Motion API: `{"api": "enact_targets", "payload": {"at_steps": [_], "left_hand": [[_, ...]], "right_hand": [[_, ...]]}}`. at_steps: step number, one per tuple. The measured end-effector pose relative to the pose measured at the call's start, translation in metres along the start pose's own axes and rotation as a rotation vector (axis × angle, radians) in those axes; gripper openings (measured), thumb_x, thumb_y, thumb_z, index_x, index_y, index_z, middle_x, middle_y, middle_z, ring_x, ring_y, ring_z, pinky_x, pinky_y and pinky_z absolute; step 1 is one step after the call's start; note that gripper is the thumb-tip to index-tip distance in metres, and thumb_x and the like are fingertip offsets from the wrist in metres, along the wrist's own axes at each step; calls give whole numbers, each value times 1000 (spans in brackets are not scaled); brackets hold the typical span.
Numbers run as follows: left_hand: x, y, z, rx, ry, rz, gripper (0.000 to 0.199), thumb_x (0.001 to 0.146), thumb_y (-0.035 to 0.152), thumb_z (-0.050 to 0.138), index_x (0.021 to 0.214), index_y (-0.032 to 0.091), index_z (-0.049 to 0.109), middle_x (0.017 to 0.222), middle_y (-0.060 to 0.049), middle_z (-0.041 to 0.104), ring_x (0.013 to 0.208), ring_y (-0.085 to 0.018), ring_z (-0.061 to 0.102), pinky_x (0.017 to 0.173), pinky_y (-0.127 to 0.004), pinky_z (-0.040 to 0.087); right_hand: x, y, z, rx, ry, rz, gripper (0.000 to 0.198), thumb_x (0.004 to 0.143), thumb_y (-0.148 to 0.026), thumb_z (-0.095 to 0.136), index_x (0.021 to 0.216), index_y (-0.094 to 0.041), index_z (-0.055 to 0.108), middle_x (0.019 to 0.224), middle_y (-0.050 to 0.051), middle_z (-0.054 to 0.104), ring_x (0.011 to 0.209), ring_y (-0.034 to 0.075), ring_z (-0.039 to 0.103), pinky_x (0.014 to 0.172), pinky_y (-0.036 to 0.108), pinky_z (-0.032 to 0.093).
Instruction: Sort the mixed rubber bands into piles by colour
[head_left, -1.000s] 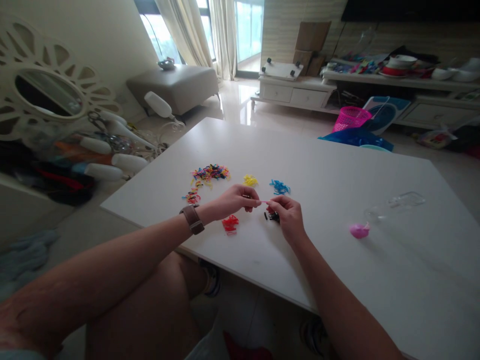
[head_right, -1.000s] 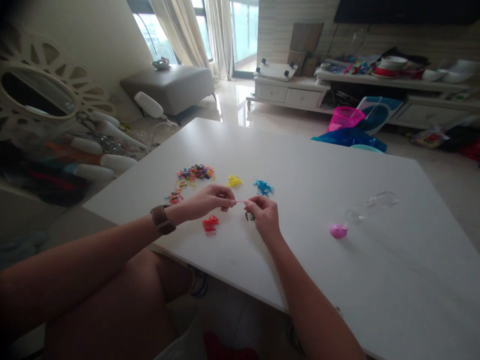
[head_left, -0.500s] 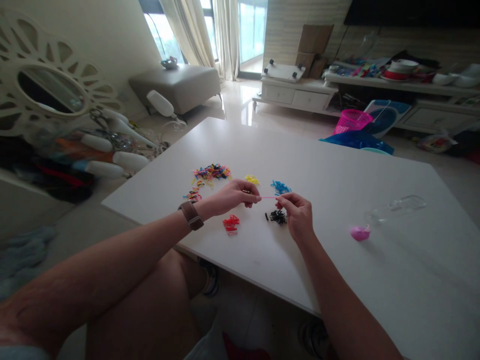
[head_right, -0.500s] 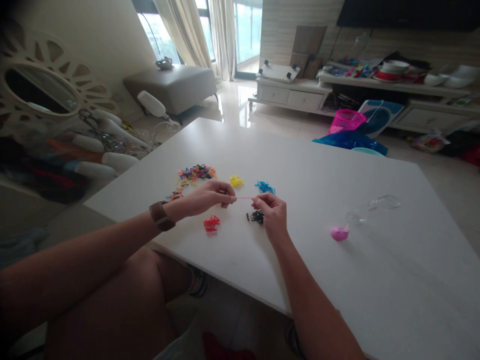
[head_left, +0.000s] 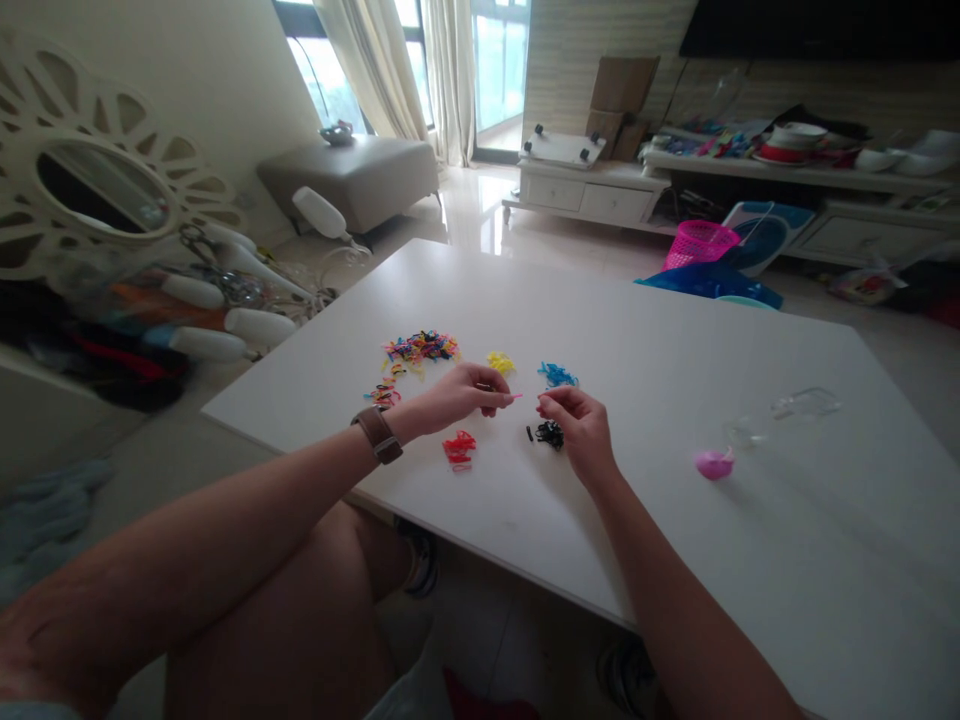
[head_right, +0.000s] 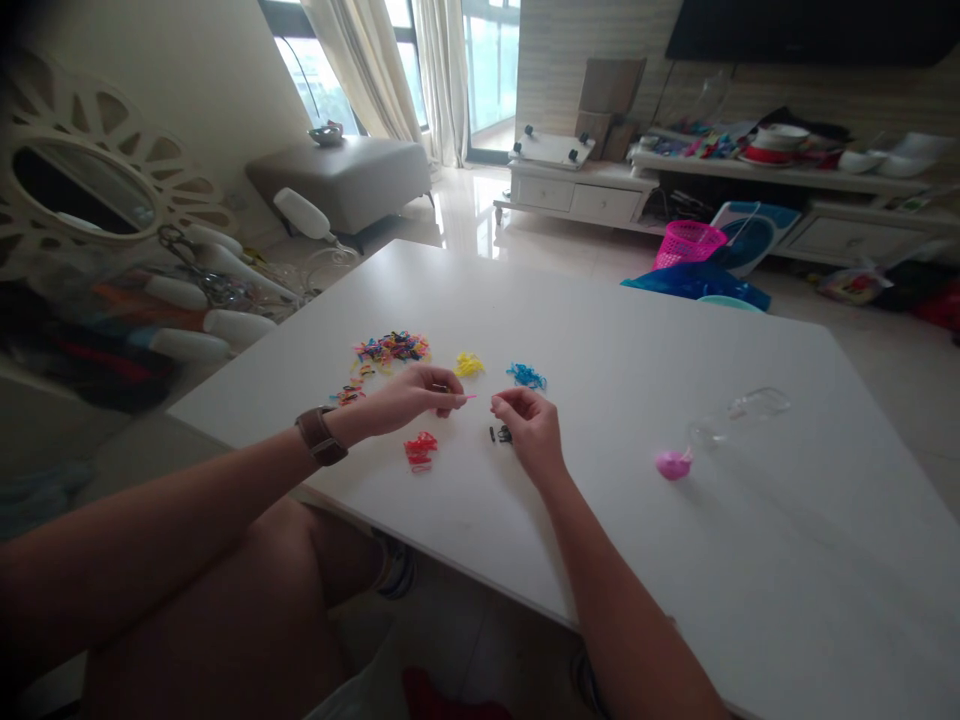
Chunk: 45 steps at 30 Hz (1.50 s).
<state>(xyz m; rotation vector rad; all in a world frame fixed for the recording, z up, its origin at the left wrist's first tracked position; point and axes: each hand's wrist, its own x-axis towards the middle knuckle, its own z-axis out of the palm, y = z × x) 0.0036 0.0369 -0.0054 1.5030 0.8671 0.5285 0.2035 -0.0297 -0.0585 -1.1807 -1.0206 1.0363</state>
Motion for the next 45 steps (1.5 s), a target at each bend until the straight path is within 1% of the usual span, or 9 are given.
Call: {"api": "enact_targets", "payload": {"at_steps": [3,5,9,13,20,26,32,40,45], "left_hand": [[-2,1,7,28,-61,13,26,76,38,76,79,13,69,65,-1,60,62,-11,54,59,-24,40],[-2,1,10,47,-77,20,25,77,38,75,79,13,70,65,-1,60,62,-12,54,58,-24,39],[-1,1,11,64,-87,13,25,77,38,74,80,13,70,64,-1,59,62,-12,54,57,-24,39],[-1,2,11,67,-87,2,25,77,38,73,80,13,69,64,-1,59,62,-12,55,57,-24,39],[-3,4,17,43,-95,-13,26,76,34,76,90,14,67,72,-1,63,65,-11,58,57,-22,42],[-2,3,19,105,-91,-4,23,83,36,68,83,13,67,65,0,59,58,-9,50,53,-22,34],[0,2,17,52,-104,11,20,81,34,70,82,14,67,65,0,59,62,-11,54,58,-24,38],[2,3,17,-19,-105,-8,20,78,32,72,81,12,67,63,0,59,61,-10,53,59,-23,37],[2,6,18,-26,-104,-7,20,78,32,72,80,12,67,64,0,58,62,-10,53,59,-24,37]], "right_hand": [[-3,-2,5,-6,-72,19,21,75,-40,77,79,-20,72,73,1,70,70,16,64,70,29,52],[-4,-4,6,1,-104,30,20,75,-39,76,77,-19,72,72,1,70,70,15,64,69,28,52],[-4,-5,3,-14,-123,39,21,75,-40,77,76,-19,72,70,2,70,67,15,64,66,28,52],[-4,-3,2,-38,-145,12,23,76,-42,75,76,-19,71,69,1,69,65,14,62,63,26,51],[-5,3,4,-108,-154,-50,24,82,-43,71,79,-19,68,70,0,65,65,14,59,61,25,46],[-7,2,4,-138,-165,-63,23,85,-41,68,80,-20,66,73,1,64,67,14,58,63,26,45],[-7,0,4,-172,-158,-77,22,86,-40,66,79,-19,64,73,0,63,66,14,56,62,26,45],[-1,1,-6,-204,-120,-128,21,87,-38,65,80,-19,62,74,-1,60,69,14,56,67,26,46],[-1,0,-5,-190,-127,-131,19,87,-37,64,80,-19,62,74,-1,59,68,13,55,66,27,45]]}}
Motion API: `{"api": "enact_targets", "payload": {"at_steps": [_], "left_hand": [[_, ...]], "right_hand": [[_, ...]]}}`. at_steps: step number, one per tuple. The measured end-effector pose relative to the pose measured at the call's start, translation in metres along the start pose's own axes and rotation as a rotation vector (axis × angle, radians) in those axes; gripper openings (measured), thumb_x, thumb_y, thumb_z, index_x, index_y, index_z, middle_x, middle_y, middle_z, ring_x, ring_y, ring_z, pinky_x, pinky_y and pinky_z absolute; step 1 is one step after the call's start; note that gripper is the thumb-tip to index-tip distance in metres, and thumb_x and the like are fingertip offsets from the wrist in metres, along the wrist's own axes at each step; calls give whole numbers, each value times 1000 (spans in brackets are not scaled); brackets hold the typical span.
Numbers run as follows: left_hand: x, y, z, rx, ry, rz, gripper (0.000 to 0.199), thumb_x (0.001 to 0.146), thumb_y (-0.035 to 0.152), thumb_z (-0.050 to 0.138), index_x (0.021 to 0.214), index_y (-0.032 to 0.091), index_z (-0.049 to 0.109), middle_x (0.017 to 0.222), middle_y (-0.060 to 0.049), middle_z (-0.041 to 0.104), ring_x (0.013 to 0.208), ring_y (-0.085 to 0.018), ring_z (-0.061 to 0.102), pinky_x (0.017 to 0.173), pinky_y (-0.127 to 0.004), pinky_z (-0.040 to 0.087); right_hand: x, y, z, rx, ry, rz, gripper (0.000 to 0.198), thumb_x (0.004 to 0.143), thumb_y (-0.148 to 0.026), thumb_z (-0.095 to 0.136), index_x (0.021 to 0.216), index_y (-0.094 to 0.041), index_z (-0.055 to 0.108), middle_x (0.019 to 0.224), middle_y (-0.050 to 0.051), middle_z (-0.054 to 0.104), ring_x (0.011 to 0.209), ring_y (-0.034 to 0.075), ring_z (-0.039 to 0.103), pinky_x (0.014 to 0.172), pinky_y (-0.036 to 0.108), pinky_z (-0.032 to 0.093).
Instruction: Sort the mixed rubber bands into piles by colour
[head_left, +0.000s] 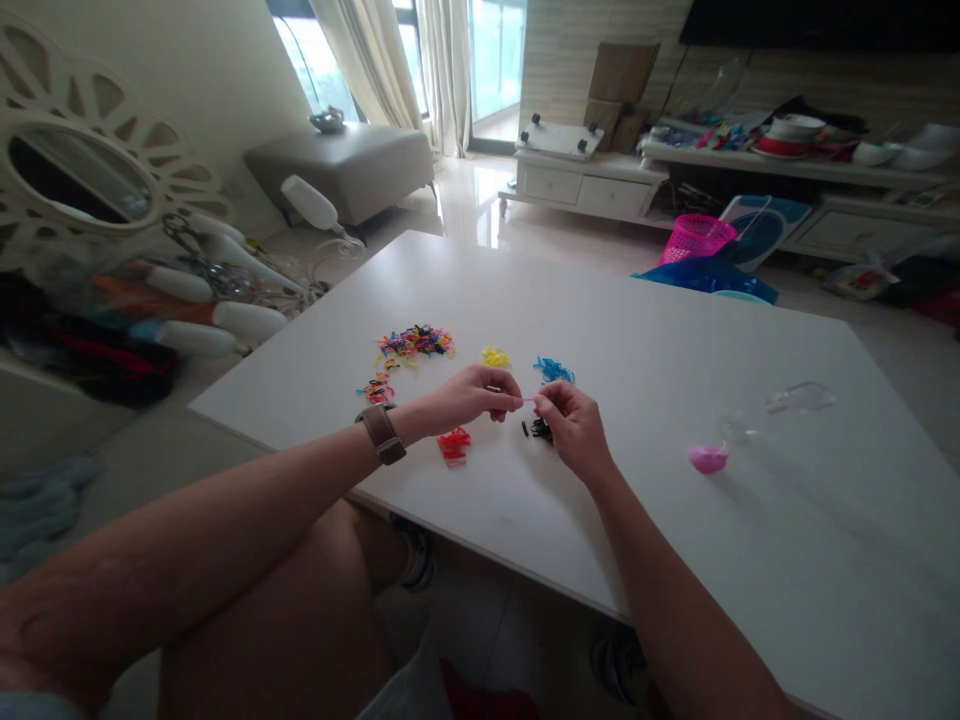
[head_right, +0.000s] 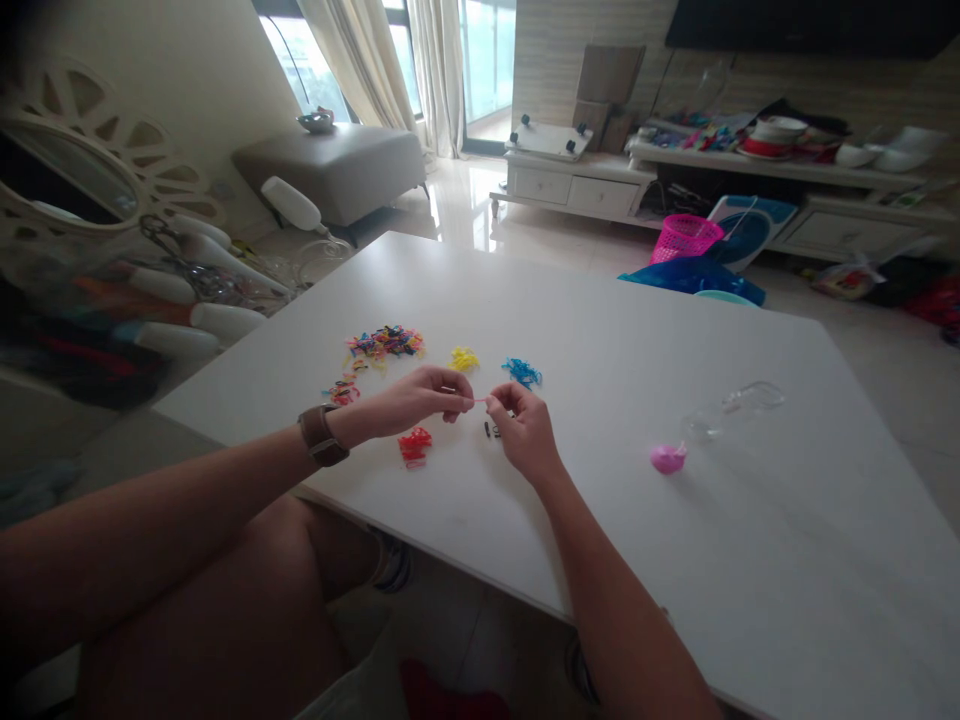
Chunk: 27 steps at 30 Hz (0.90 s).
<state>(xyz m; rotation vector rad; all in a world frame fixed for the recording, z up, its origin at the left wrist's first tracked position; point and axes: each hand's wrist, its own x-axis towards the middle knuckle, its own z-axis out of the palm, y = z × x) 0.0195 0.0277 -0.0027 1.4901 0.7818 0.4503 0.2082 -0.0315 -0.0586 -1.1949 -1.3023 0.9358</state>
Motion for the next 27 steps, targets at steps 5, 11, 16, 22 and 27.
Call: {"api": "enact_targets", "payload": {"at_steps": [5,11,16,22,27], "left_hand": [[0,-3,-2,-17,9,6,20,78,32,73,81,13,67,65,0,59,62,-10,53,60,-24,37],[-2,-7,-4,-23,5,-13,24,78,35,75,81,13,68,63,1,58,61,-10,52,58,-23,36],[-4,-11,-1,-45,-12,-60,23,77,34,77,80,12,70,66,-1,60,61,-10,52,56,-22,37],[0,-16,1,-511,38,-280,13,82,19,69,87,8,71,79,-8,67,63,-9,57,62,-21,47],[1,-17,-7,-726,131,-387,18,87,9,53,95,4,68,85,-15,70,74,-16,69,77,-25,57]], "right_hand": [[3,-5,-3,79,163,-11,19,84,-38,66,81,-19,63,69,-1,61,66,14,57,66,27,48],[-1,0,4,105,10,30,21,78,-36,76,87,-19,70,81,2,68,73,15,62,69,28,51],[-3,6,11,65,-89,33,21,82,-39,74,83,-19,71,74,2,69,68,15,63,62,27,49],[6,14,0,87,71,41,19,79,-38,74,81,-19,69,73,2,69,68,16,65,67,29,53],[9,18,-1,24,119,16,17,78,-35,74,82,-19,70,76,2,70,70,16,65,69,29,53]]}}
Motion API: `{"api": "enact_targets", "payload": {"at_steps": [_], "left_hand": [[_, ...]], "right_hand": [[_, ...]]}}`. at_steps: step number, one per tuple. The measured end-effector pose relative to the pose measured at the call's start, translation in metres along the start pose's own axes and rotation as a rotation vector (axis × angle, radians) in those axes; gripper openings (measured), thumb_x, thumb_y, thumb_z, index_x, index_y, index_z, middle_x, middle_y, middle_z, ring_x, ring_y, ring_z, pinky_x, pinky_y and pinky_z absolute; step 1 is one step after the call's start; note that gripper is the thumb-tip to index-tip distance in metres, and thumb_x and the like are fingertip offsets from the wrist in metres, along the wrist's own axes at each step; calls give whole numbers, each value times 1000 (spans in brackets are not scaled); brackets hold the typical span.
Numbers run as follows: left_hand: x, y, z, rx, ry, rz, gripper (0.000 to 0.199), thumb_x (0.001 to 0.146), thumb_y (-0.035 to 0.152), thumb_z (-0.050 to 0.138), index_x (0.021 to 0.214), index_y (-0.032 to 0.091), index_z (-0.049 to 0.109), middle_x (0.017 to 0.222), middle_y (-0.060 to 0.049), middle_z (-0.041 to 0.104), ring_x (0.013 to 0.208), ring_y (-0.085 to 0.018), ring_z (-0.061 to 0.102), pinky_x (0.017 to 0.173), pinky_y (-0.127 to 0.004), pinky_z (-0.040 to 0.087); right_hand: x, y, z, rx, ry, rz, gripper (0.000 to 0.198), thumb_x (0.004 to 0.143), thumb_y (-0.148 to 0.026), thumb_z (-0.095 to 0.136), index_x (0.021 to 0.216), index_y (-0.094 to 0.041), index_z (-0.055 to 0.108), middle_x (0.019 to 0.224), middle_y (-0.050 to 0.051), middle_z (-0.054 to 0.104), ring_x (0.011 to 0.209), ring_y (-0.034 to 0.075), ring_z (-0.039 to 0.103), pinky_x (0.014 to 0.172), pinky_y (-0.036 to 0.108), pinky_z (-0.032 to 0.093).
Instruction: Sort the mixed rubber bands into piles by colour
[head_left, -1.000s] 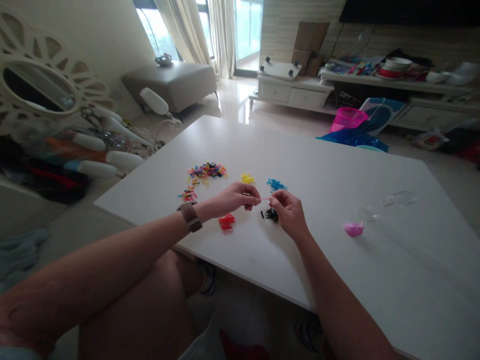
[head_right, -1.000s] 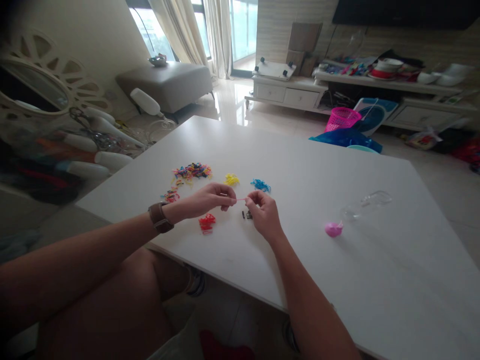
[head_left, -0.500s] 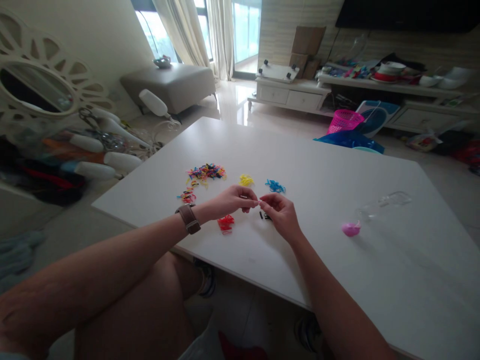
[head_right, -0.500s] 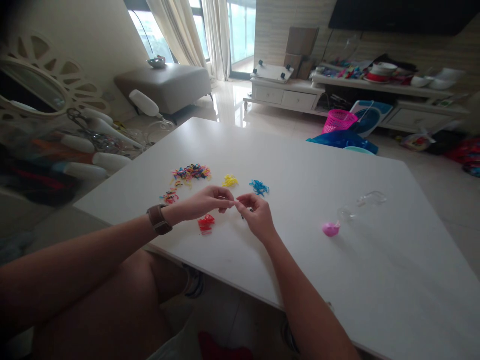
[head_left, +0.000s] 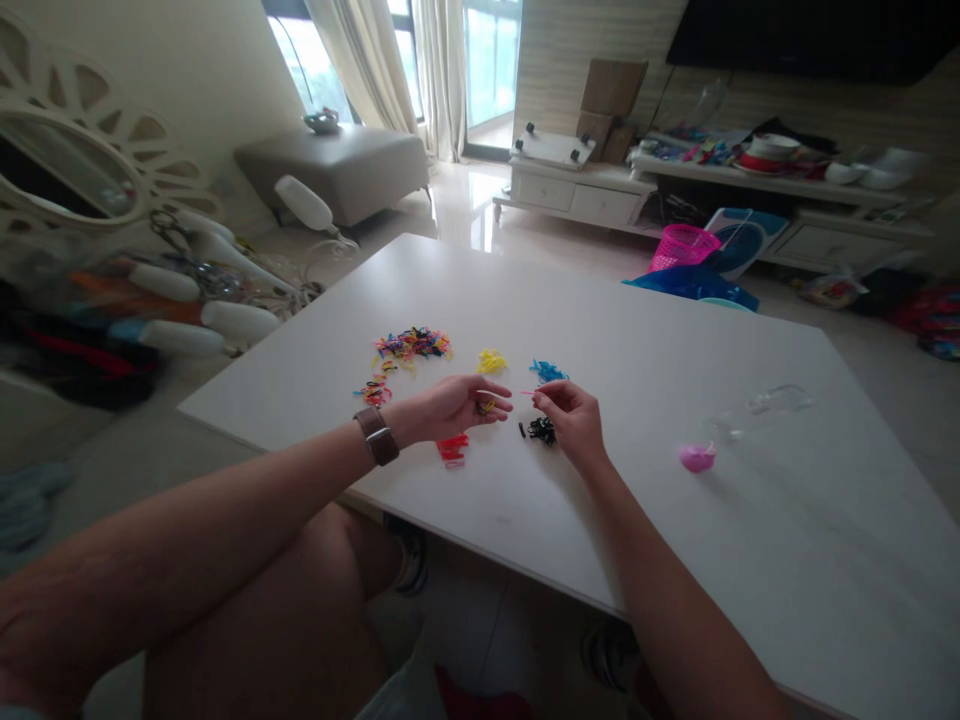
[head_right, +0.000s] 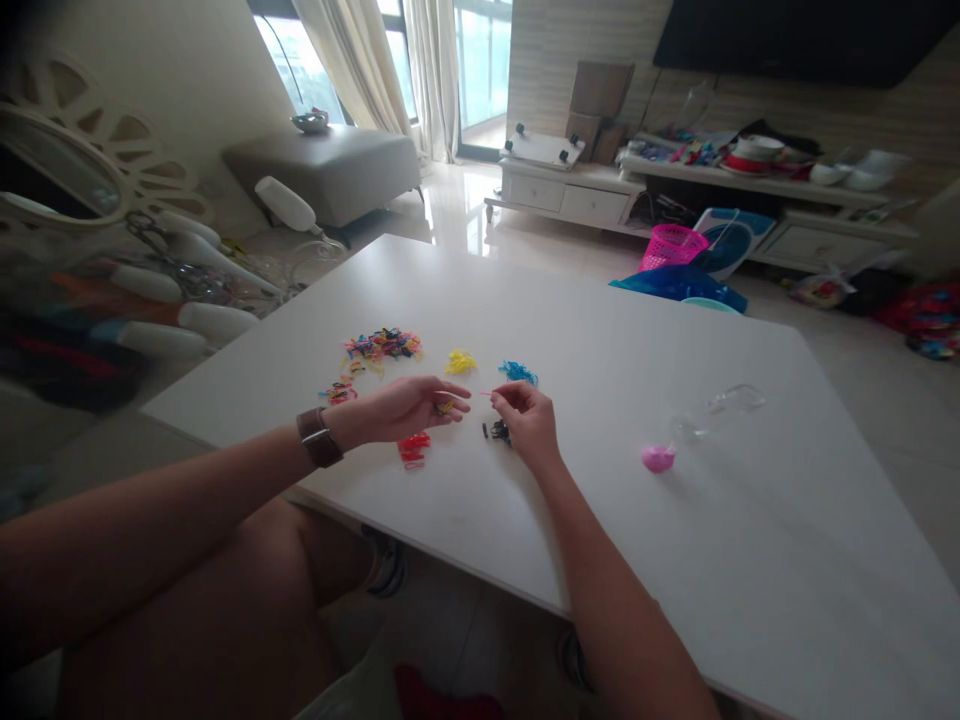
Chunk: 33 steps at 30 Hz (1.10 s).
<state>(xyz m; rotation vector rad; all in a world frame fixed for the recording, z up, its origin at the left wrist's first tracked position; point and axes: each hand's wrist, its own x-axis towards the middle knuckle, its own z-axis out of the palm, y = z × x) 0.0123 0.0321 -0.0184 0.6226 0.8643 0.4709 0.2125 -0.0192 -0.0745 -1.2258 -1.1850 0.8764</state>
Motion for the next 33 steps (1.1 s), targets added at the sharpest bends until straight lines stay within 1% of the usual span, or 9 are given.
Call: {"api": "enact_targets", "payload": {"at_steps": [5,9,12,16,19,23,28,31,33], "left_hand": [[-5,9,-9,9,57,93,34,74,-11,47,99,2,66,97,-19,72,89,-20,73,91,-27,57],[-12,22,-20,25,120,151,37,75,-11,47,105,1,65,108,-22,71,100,-23,72,99,-30,55],[-16,34,-33,1,188,242,40,77,-11,46,110,1,64,115,-24,69,107,-25,70,102,-31,54],[-16,44,-46,-57,241,356,42,76,-12,45,112,1,62,113,-24,69,109,-26,70,103,-34,54],[-13,43,-47,-81,204,345,42,76,-13,46,113,2,60,110,-24,69,109,-27,70,101,-35,55],[-9,39,-37,-107,156,299,39,78,-11,46,112,2,57,111,-27,68,107,-26,71,95,-32,58],[-10,37,-27,-130,92,257,46,72,-14,43,114,3,55,114,-27,67,107,-25,70,93,-31,58],[-13,36,-28,-138,70,249,53,66,-16,41,114,2,55,113,-27,68,106,-25,71,94,-33,58],[-15,34,-31,-126,63,252,52,66,-16,41,112,3,56,110,-25,69,104,-25,72,94,-33,58]], "right_hand": [[-6,-2,4,-203,-51,-86,11,81,-30,69,80,-20,72,79,2,72,71,17,65,70,29,53],[-5,-4,2,-302,-34,-146,8,81,-26,67,81,-20,72,79,2,73,72,17,67,72,29,53],[-5,-4,0,-374,-27,-184,7,81,-24,65,82,-20,71,79,2,73,71,17,67,71,29,53],[-6,0,0,-501,-95,-319,9,84,-18,61,81,-21,70,81,2,70,72,18,64,72,32,51],[-5,4,9,-601,-173,-389,12,86,-17,60,80,-21,70,80,4,67,76,20,63,74,33,49],[5,4,35,-657,-235,-420,14,88,-17,59,82,-21,71,83,5,65,80,20,61,75,33,47],[22,7,65,-626,-225,-353,12,86,-18,63,80,-20,72,83,4,64,76,18,60,74,30,47],[25,10,72,-639,-213,-326,12,87,-22,63,82,-20,73,85,4,64,76,18,60,76,32,48],[22,9,70,-626,-154,-351,14,89,-23,60,86,-19,73,85,5,64,77,19,60,76,33,48]]}}
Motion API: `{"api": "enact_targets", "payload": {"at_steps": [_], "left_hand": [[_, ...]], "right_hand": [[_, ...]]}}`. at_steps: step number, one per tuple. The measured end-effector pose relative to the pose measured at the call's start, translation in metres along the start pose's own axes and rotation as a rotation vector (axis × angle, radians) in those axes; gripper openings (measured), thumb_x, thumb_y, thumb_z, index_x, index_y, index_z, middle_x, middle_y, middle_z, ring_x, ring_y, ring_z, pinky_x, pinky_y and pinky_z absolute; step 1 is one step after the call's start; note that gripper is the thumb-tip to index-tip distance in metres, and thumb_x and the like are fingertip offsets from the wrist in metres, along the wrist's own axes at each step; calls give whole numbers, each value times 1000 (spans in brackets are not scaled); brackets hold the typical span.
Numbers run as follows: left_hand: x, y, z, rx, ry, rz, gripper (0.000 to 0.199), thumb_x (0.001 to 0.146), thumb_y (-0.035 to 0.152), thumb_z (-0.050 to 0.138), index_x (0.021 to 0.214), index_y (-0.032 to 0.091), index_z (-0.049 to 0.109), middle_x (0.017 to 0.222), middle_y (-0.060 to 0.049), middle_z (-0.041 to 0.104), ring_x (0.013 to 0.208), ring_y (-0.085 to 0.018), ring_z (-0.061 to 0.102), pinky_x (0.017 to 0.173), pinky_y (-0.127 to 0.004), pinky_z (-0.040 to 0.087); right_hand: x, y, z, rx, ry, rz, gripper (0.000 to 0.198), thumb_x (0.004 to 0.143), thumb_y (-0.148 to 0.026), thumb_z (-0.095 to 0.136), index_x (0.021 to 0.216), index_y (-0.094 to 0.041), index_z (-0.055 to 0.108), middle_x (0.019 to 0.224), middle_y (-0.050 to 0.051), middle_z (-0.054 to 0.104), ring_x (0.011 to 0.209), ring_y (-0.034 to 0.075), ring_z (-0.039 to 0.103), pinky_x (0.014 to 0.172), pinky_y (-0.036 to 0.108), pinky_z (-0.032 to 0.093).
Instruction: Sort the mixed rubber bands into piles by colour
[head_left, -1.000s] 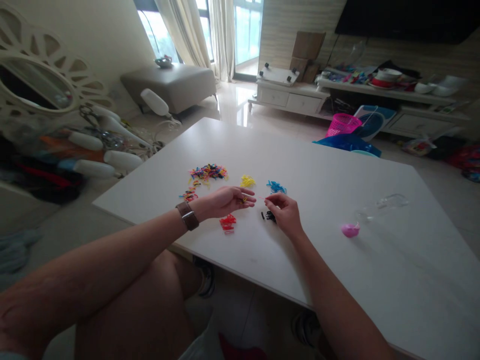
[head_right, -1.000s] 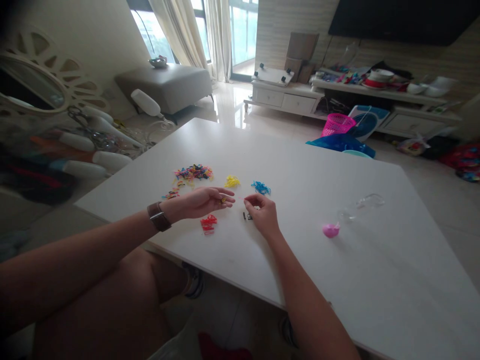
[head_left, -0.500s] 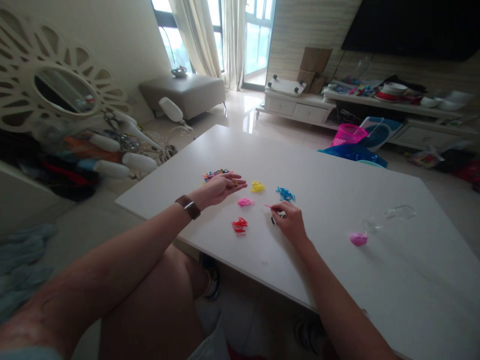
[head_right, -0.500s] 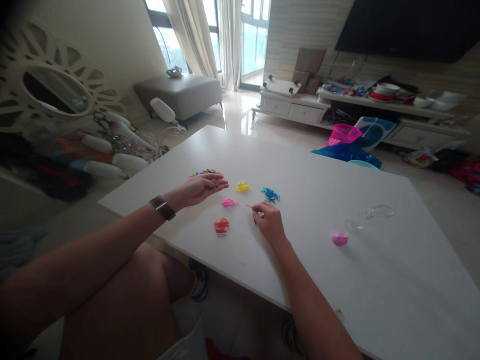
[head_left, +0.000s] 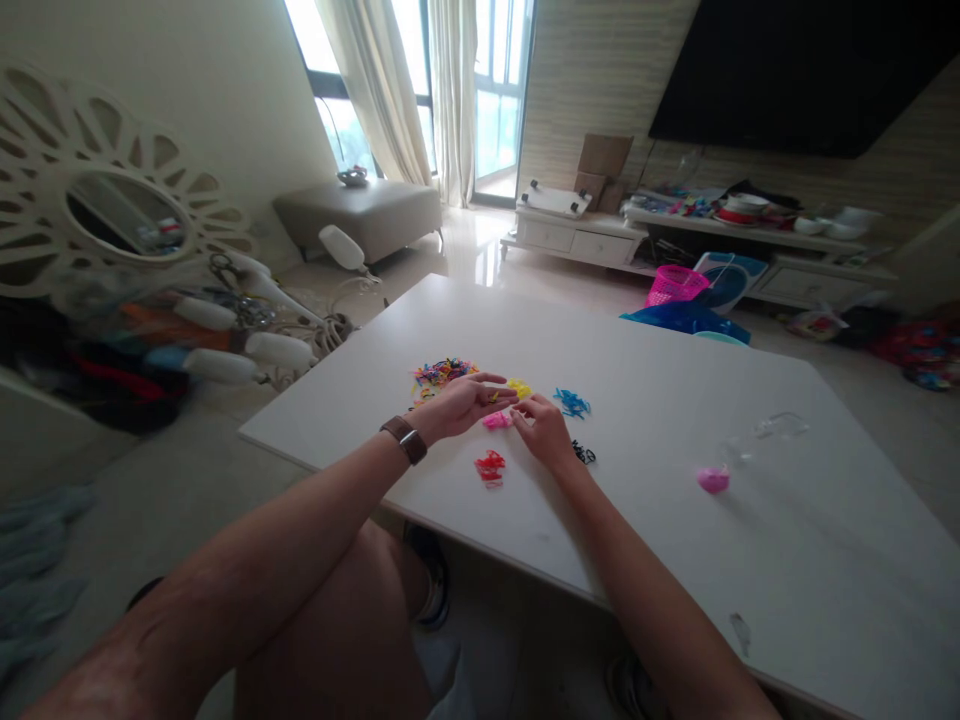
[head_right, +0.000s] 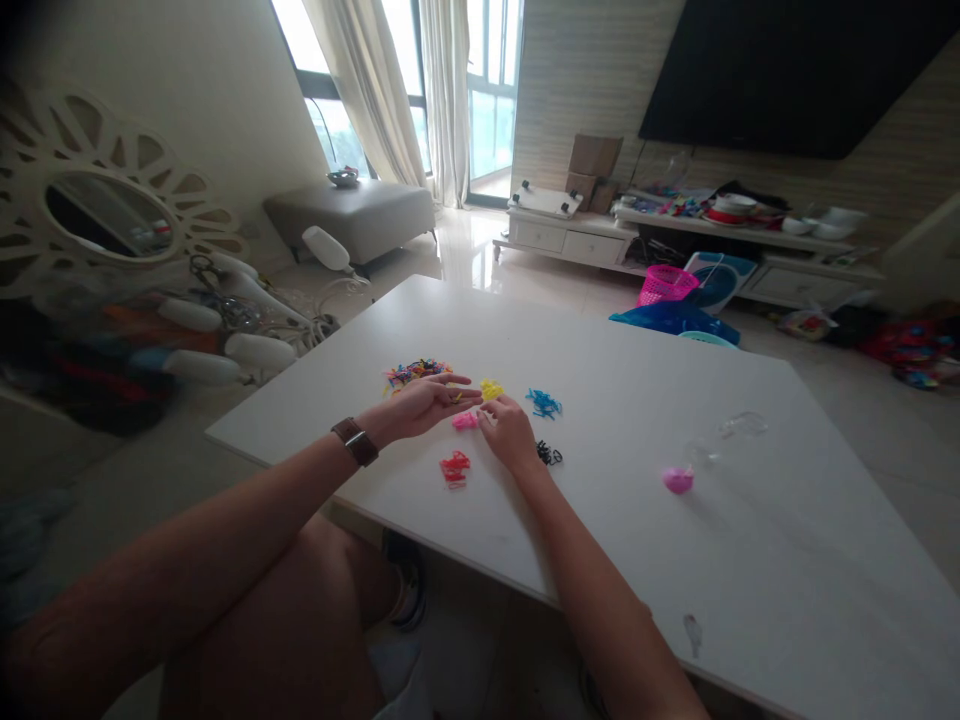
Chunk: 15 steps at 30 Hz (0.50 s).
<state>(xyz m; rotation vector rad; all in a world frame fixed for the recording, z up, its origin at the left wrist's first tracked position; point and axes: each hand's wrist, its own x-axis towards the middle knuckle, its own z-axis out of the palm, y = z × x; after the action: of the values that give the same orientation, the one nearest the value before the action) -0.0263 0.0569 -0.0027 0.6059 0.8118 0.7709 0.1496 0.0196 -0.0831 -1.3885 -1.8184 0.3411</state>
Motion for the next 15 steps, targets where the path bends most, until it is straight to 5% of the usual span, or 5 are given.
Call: {"api": "enact_targets", "payload": {"at_steps": [6,15], "left_hand": [[-7,-9,-10,87,-64,-69,30,77,-9,54,102,7,61,102,-21,72,98,-23,73,90,-31,59],[-10,-21,-5,227,-173,-103,27,77,-4,63,99,12,64,95,-11,72,94,-16,71,90,-28,57]], "right_hand": [[-13,-7,-12,95,194,-124,17,92,-23,60,103,-23,72,95,6,64,93,22,61,88,39,50],[-20,-12,-16,154,78,-181,20,91,-24,64,106,-31,75,100,6,64,98,22,60,86,40,52]]}}
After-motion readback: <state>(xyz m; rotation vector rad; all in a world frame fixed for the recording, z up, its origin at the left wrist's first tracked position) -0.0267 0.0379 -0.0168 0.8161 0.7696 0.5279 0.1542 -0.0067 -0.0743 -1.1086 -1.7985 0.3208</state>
